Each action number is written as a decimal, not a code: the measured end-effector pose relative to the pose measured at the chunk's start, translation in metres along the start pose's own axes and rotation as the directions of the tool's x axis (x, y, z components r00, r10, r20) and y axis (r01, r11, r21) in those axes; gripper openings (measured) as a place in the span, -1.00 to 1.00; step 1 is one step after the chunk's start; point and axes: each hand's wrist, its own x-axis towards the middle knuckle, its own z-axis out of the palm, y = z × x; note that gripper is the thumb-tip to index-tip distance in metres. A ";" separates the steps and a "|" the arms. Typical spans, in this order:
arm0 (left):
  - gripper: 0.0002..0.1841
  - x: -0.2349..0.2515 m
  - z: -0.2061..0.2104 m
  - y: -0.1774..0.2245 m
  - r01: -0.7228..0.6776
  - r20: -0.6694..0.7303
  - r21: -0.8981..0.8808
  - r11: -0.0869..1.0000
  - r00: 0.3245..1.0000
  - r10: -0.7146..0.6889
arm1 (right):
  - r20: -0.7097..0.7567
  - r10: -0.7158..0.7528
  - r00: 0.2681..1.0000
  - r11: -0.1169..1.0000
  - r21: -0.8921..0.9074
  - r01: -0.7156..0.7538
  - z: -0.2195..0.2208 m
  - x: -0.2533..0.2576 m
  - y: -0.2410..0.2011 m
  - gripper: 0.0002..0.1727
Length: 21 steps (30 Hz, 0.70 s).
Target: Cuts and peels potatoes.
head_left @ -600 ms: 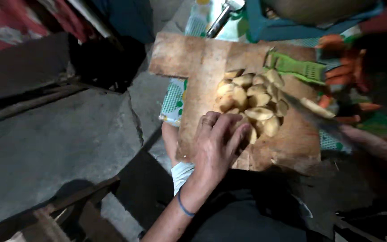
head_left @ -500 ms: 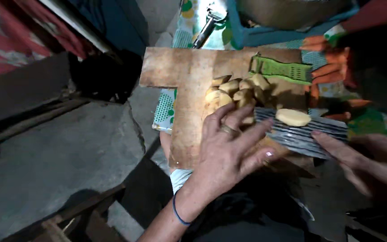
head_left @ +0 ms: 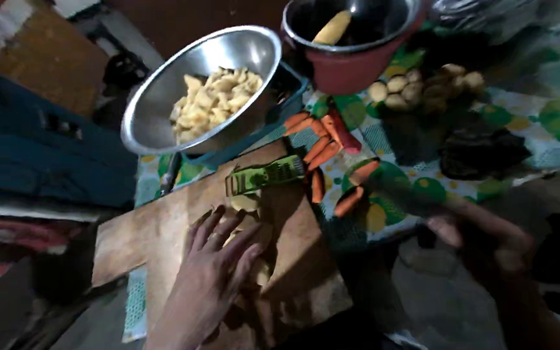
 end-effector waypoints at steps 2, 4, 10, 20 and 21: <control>-0.54 0.054 0.015 0.023 -0.096 0.034 -0.027 0.995 0.995 0.097 | -0.174 0.403 0.899 0.846 0.444 -0.293 -0.007 0.017 0.032 -0.87; -0.60 0.117 0.046 0.045 -0.184 0.079 -0.086 0.979 0.978 0.191 | -0.196 0.607 0.770 0.615 0.730 -0.298 -0.009 0.042 0.065 -0.66; -0.57 0.287 0.165 0.117 -0.107 0.101 -0.170 0.980 0.987 0.125 | -0.204 0.593 0.779 0.362 0.932 -0.031 -0.010 0.060 0.105 -0.37; -0.57 0.317 0.193 0.136 -0.137 0.054 -0.388 0.911 0.984 0.171 | -0.216 0.588 0.780 0.438 0.895 -0.082 -0.012 0.062 0.107 -0.39; -0.61 0.302 0.177 0.132 -0.103 0.054 -0.481 0.871 0.988 0.146 | -0.209 0.568 0.796 0.456 0.885 -0.093 -0.015 0.061 0.109 -0.38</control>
